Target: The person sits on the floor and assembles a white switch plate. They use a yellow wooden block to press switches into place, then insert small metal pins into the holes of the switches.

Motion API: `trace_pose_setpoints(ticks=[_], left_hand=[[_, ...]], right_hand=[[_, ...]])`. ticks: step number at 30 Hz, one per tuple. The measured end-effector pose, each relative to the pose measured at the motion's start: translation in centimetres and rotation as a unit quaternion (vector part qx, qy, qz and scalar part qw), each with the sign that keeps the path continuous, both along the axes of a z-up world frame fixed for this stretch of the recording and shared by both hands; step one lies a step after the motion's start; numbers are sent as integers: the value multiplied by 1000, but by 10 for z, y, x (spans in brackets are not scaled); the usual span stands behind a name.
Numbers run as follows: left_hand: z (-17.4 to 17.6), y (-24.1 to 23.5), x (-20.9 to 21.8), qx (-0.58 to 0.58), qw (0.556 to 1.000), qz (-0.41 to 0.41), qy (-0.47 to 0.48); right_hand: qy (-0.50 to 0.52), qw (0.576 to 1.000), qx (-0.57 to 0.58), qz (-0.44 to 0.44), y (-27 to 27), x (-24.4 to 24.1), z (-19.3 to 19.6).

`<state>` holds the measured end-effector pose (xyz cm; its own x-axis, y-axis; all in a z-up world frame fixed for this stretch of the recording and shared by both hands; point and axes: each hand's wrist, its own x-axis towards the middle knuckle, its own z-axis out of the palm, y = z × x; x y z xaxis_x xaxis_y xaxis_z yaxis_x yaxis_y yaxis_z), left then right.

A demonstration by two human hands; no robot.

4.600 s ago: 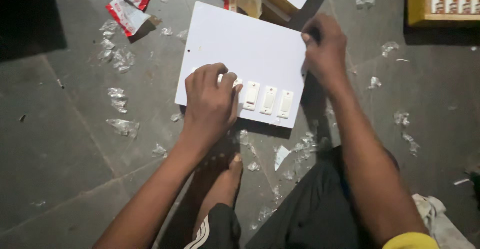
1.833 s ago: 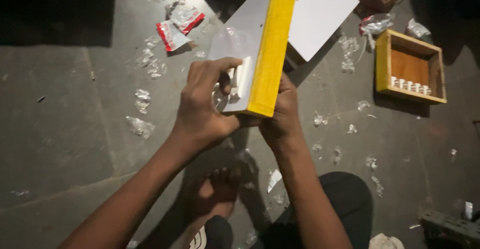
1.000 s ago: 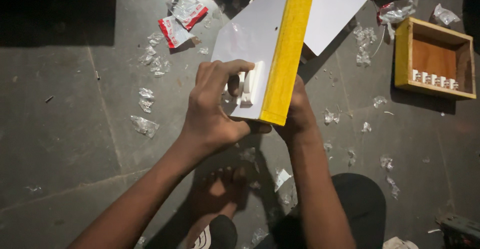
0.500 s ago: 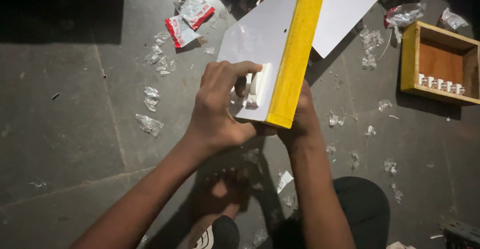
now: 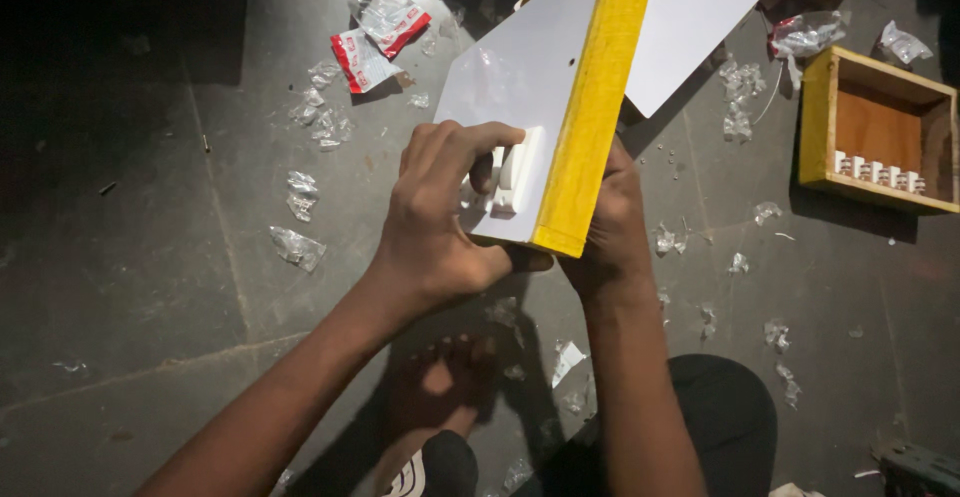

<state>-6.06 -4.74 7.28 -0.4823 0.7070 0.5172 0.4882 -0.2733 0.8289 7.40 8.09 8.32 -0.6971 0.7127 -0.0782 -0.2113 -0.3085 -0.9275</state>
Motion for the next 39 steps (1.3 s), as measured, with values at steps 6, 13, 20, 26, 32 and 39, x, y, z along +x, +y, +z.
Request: trace_pose_setpoints(ticks=[6,13,20,26,32,39], left_hand=[[-2,1,-2,-10,1000,4,11],[-2,0,-2,-18,1000,4,11],[0,2,0,-13,1000,-5,2],[1,1,0,-19,1000,-7,3],[1,-3,-5,-5,1000,-2,9],[2,0,-1,-24,1000,-10,-16]], right_hand=[[42,998,-20,38,-1,-4,-5],[10,1000,26,-5,-6,-4,-3],[-33,995,81,-47,-9,3,-7],[5,997,56,-43,-11,-3,-9],[-24,990,127,-51,-12,-6,-17],[14,995,70,-67,-13,-3,-17]])
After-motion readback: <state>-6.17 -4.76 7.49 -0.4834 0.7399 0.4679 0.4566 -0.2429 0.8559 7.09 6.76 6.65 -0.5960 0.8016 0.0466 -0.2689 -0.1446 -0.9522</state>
